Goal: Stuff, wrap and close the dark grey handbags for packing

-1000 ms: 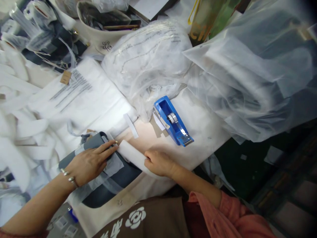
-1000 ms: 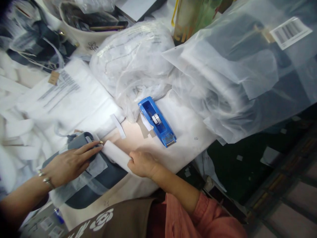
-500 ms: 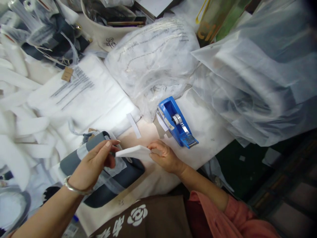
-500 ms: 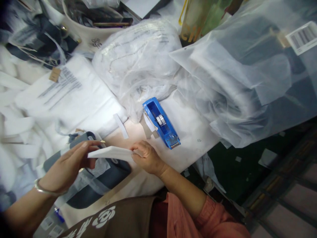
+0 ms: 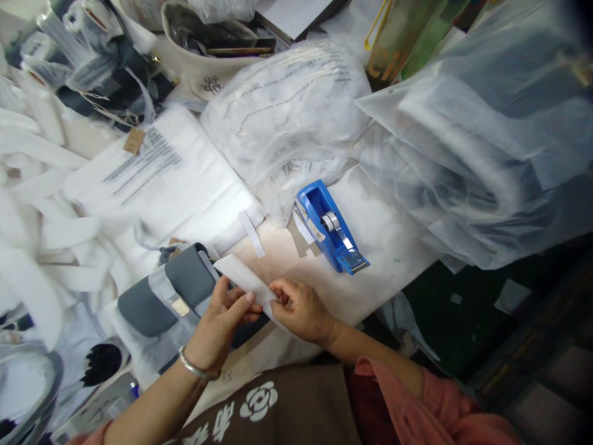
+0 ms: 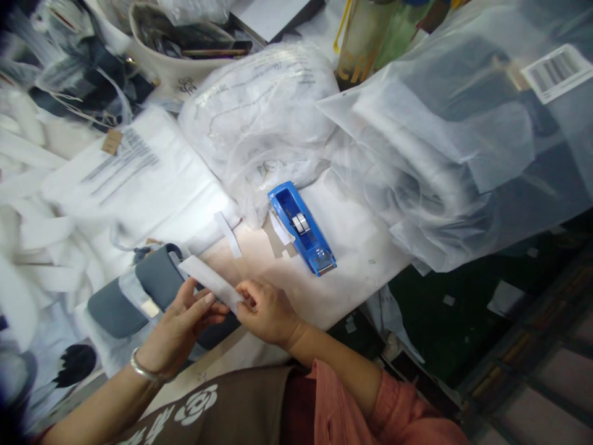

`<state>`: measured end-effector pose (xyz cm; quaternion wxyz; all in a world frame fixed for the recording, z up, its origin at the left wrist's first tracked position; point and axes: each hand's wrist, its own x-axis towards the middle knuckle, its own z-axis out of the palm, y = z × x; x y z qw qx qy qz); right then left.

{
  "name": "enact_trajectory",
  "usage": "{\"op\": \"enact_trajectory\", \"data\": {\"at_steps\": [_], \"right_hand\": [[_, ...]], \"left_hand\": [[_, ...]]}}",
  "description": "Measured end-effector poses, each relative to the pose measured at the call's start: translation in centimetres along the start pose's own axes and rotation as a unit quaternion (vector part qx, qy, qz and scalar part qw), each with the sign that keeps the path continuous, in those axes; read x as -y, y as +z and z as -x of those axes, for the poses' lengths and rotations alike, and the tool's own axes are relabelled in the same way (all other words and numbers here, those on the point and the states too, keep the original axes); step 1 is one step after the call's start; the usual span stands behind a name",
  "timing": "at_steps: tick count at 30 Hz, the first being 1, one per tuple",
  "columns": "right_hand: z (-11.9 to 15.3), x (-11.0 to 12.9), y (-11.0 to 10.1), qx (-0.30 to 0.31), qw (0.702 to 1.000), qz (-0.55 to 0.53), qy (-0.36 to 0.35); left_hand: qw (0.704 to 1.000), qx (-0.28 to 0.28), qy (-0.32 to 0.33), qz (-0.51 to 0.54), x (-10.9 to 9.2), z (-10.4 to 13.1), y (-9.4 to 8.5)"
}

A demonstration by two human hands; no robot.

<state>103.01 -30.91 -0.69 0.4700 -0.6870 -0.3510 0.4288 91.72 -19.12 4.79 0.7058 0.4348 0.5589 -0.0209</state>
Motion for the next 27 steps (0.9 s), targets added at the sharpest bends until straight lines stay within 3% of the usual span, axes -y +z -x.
{"op": "enact_trajectory", "data": {"at_steps": [3, 6, 8, 9, 10, 11, 14, 15, 17, 19, 21, 27], "right_hand": [[0.5, 0.5, 0.3, 0.032, 0.999, -0.013, -0.004], [0.5, 0.0, 0.1, 0.039, 0.998, -0.032, 0.045], [0.2, -0.7, -0.3, 0.042, 0.997, -0.016, 0.058], [-0.1, -1.0, -0.5, 0.045, 0.997, 0.001, 0.058], [-0.4, -1.4, -0.8, 0.049, 0.997, 0.02, 0.055], [-0.8, -1.7, -1.0, 0.056, 0.996, 0.039, 0.049], [-1.8, -2.2, -1.2, 0.095, 0.99, 0.097, 0.03], [-2.0, -2.3, -1.2, 0.115, 0.986, 0.115, 0.024], [-2.2, -2.4, -0.9, 0.146, 0.978, 0.145, 0.017], [-2.1, -2.6, -0.6, 0.156, 0.974, 0.162, 0.014], [-1.9, -2.8, -0.6, 0.162, 0.974, 0.16, 0.0], [-1.4, -3.2, -1.3, 0.206, 0.968, 0.128, -0.062]], "left_hand": [[1.0, 0.013, -0.006, -0.01, 1.1, -0.3, 0.9], [0.997, 0.046, -0.016, -0.066, 1.3, -0.5, 0.7], [0.98, 0.068, 0.021, -0.188, 1.0, -0.7, -0.4], [0.955, 0.07, 0.063, -0.281, 0.7, -0.8, -1.3], [0.912, 0.068, 0.115, -0.388, 0.4, -1.0, -2.4], [0.85, 0.063, 0.17, -0.494, 0.0, -1.3, -3.7], [0.635, 0.097, 0.276, -0.715, -1.1, -2.4, -7.4], [0.583, 0.115, 0.291, -0.75, -1.4, -2.8, -8.3], [0.518, 0.14, 0.306, -0.787, -2.0, -3.6, -9.3], [0.492, 0.156, 0.306, -0.8, -2.5, -4.2, -9.2], [0.488, 0.167, 0.299, -0.803, -3.0, -4.5, -8.6], [0.524, 0.169, 0.326, -0.768, -3.0, -4.7, -8.3]]}}
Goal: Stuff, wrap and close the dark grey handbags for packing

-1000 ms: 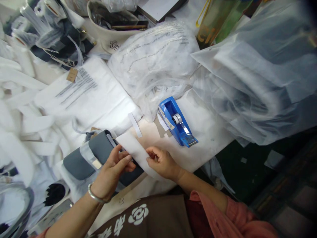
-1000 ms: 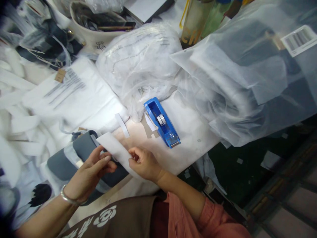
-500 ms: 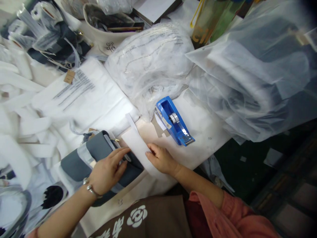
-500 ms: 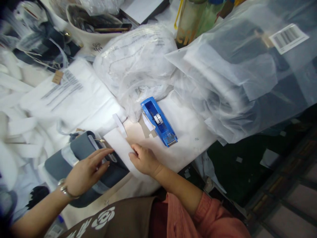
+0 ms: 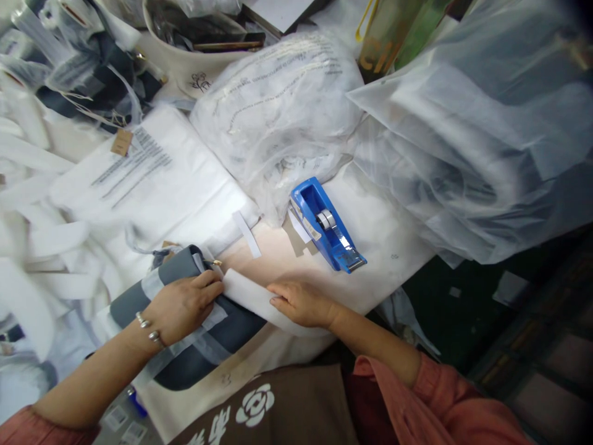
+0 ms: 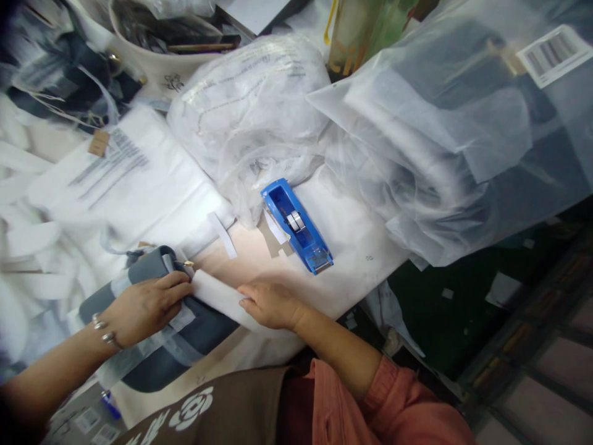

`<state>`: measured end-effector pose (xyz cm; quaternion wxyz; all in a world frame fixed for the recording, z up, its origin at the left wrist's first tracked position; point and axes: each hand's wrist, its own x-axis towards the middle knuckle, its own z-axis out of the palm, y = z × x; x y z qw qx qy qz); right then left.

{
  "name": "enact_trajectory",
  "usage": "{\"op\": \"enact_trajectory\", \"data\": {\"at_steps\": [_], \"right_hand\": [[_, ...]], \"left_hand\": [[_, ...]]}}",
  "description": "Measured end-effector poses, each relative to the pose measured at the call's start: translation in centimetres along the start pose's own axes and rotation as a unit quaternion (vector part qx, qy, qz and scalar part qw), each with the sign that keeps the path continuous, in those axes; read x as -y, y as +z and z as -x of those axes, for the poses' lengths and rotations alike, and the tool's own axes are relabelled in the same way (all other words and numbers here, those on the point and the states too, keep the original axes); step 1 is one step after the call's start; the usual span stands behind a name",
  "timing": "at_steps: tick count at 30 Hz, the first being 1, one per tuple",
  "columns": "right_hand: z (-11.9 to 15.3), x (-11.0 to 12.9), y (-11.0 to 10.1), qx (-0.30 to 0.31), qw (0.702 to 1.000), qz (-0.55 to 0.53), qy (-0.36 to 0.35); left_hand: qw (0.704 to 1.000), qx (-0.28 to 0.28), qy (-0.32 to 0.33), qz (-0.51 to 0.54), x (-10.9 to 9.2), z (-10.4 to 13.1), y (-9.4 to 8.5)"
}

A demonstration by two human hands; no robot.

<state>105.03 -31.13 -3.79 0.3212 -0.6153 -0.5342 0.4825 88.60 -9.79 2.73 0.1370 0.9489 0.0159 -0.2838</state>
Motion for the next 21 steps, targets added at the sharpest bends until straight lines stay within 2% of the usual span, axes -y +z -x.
{"op": "enact_trajectory", "data": {"at_steps": [3, 6, 10, 13, 18, 21], "right_hand": [[-0.3, 0.3, 0.4, 0.0, 1.0, 0.002, -0.01], [-1.1, 1.0, 1.4, -0.021, 1.0, 0.021, 0.008], [-3.1, 2.6, 2.4, -0.058, 0.998, 0.031, 0.018], [-5.0, 3.3, 2.5, -0.058, 0.997, 0.046, 0.014], [-8.2, 2.4, 2.7, -0.013, 0.997, 0.077, -0.01], [-9.3, 1.5, 3.1, -0.009, 0.995, 0.09, -0.029]], "left_hand": [[0.999, -0.038, 0.004, -0.003, 0.2, 0.6, 0.5], [0.997, -0.071, 0.001, -0.001, 0.0, 0.9, 1.0], [0.995, -0.102, 0.002, -0.003, -0.3, 0.8, 1.5], [0.992, -0.124, 0.007, 0.019, -0.2, 0.6, 1.8], [0.991, -0.136, 0.004, 0.011, 0.1, 0.2, 2.6], [0.991, -0.133, -0.001, -0.013, 0.2, -0.2, 2.9]]}}
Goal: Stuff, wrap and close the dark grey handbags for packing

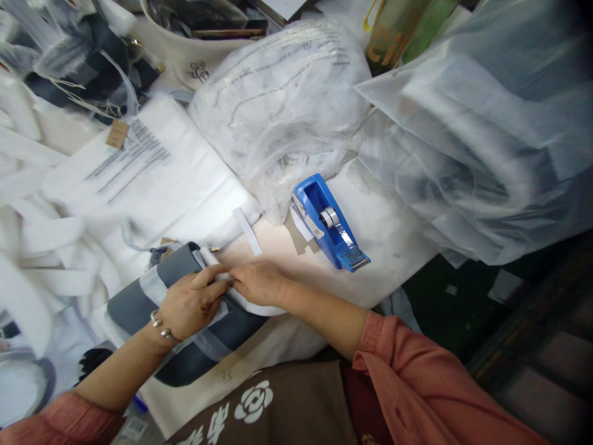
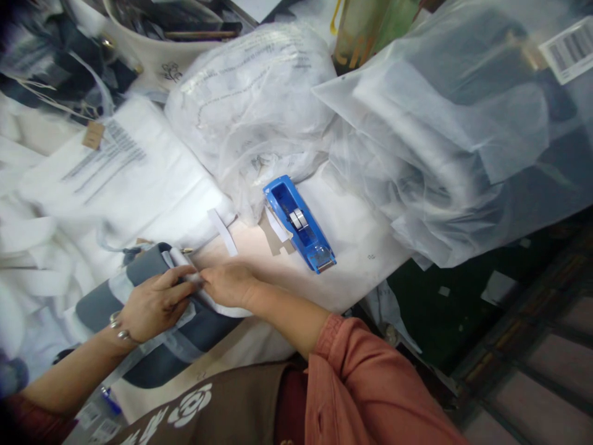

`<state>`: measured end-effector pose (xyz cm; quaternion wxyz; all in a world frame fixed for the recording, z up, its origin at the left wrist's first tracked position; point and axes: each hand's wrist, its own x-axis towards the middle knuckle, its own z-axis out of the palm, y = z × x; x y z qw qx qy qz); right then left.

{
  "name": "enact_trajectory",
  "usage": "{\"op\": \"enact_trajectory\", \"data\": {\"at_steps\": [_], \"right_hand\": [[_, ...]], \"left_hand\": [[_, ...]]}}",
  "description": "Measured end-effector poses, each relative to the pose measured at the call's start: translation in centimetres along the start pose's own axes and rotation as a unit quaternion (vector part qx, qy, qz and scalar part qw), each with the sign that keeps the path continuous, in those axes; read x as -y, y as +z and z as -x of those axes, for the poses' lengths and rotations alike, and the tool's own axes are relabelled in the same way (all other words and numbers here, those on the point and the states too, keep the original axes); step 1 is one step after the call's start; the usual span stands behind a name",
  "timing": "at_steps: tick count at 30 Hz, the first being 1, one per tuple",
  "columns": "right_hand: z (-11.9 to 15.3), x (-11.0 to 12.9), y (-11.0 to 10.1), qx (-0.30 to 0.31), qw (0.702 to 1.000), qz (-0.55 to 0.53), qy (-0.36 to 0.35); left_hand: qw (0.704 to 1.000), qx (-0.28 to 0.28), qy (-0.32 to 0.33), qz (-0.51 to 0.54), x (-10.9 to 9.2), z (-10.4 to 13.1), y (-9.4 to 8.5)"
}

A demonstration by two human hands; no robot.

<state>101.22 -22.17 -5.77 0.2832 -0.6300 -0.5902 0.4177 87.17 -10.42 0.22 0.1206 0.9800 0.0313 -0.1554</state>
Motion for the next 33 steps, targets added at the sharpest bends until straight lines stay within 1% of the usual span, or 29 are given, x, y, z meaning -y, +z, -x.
{"op": "enact_trajectory", "data": {"at_steps": [3, 6, 8, 10, 12, 14, 16, 18, 20, 22, 24, 26, 28, 30, 33], "right_hand": [[0.1, -0.5, 0.1, -0.012, 1.0, -0.002, -0.019], [1.8, -1.0, -0.7, -0.019, 0.999, 0.001, -0.027], [3.6, -1.6, -1.5, 0.008, 1.0, 0.01, -0.028], [5.4, -2.4, -2.1, 0.068, 0.997, 0.028, -0.03], [6.5, -2.9, -2.4, 0.104, 0.992, 0.052, -0.041], [6.7, -2.9, -2.2, 0.103, 0.99, 0.078, -0.062], [6.0, -2.4, -1.6, 0.09, 0.988, 0.099, -0.082], [5.2, -1.7, -0.7, 0.078, 0.988, 0.101, -0.081], [4.9, -0.9, 0.4, 0.067, 0.992, 0.087, -0.061], [5.2, -0.1, 1.5, 0.058, 0.996, 0.07, -0.024], [6.1, 0.8, 2.5, 0.044, 0.998, 0.046, 0.028], [7.1, 1.7, 3.3, 0.011, 0.996, 0.002, 0.089], [7.8, 2.6, 3.7, -0.017, 0.99, -0.047, 0.133], [8.2, 3.5, 3.9, -0.03, 0.985, -0.076, 0.155], [8.2, 4.4, 3.9, -0.057, 0.985, -0.08, 0.14]], "left_hand": [[1.0, 0.008, 0.013, 0.003, 0.1, -0.4, 0.2], [1.0, 0.011, 0.02, 0.014, 0.2, -0.6, 0.3], [1.0, 0.013, 0.019, 0.016, 0.3, -0.5, 0.3], [1.0, 0.015, 0.018, 0.018, 0.3, -0.5, 0.4], [0.999, 0.009, 0.02, 0.026, 0.3, -0.5, 0.5], [0.999, -0.002, 0.023, 0.04, 0.4, -0.6, 0.7], [0.998, -0.014, 0.029, 0.057, 0.5, -0.5, 0.8], [0.996, -0.018, 0.039, 0.074, 0.6, -0.4, 0.9], [0.995, -0.023, 0.05, 0.084, 0.7, -0.1, 1.1], [0.994, -0.033, 0.056, 0.083, 0.8, 0.3, 1.3], [0.994, -0.047, 0.057, 0.076, 0.7, 0.6, 1.5], [0.994, -0.061, 0.056, 0.073, 0.6, 0.8, 1.7], [0.994, -0.069, 0.046, 0.078, 0.5, 0.8, 1.8], [0.993, -0.07, 0.042, 0.084, 0.5, 0.9, 1.8], [0.993, -0.067, 0.041, 0.092, 0.4, 1.0, 1.8]]}}
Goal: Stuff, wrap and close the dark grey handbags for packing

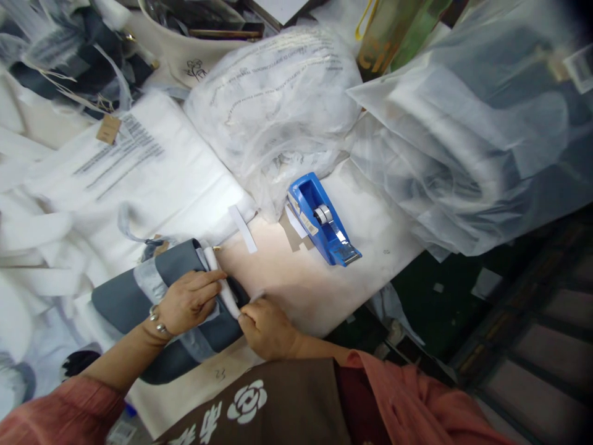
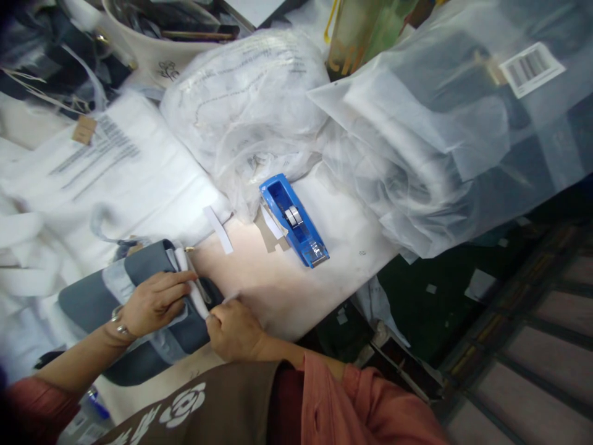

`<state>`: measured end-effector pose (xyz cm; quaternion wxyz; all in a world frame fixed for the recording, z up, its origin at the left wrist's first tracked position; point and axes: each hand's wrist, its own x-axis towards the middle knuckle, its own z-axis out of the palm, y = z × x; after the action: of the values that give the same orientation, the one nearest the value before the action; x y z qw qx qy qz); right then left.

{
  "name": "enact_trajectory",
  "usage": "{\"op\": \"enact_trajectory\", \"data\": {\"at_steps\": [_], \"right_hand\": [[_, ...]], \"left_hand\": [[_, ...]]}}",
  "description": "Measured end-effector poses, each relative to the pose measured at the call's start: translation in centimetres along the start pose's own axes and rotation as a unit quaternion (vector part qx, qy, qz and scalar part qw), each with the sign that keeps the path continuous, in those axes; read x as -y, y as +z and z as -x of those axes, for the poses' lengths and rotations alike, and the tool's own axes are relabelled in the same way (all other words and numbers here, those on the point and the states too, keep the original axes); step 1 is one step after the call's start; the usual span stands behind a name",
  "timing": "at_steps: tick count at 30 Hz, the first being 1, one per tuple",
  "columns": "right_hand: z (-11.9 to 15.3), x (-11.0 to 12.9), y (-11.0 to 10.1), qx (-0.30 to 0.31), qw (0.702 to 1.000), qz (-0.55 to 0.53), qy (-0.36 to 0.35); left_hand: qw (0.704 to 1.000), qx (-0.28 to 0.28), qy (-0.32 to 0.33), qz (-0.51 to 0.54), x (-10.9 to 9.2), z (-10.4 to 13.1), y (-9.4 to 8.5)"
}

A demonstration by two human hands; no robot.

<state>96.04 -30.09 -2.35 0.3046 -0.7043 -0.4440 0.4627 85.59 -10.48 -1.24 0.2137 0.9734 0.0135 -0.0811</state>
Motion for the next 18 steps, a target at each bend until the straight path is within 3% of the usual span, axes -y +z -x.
{"op": "enact_trajectory", "data": {"at_steps": [5, 11, 15, 18], "right_hand": [[-0.6, -0.1, 0.6, -0.047, 0.997, -0.056, -0.027], [-0.8, -1.6, 2.6, -0.175, 0.961, -0.194, 0.096], [-1.1, -1.7, 3.7, -0.218, 0.895, -0.322, 0.217], [-1.1, -1.3, 4.3, -0.248, 0.799, -0.458, 0.3]], "left_hand": [[1.0, -0.003, -0.004, 0.008, 0.0, 0.3, 0.2], [0.999, 0.003, 0.038, -0.013, 0.5, 0.5, 0.6], [0.999, -0.008, 0.05, -0.017, 0.6, 0.5, 0.6], [0.999, -0.007, 0.038, -0.009, 0.5, 0.6, 0.6]]}}
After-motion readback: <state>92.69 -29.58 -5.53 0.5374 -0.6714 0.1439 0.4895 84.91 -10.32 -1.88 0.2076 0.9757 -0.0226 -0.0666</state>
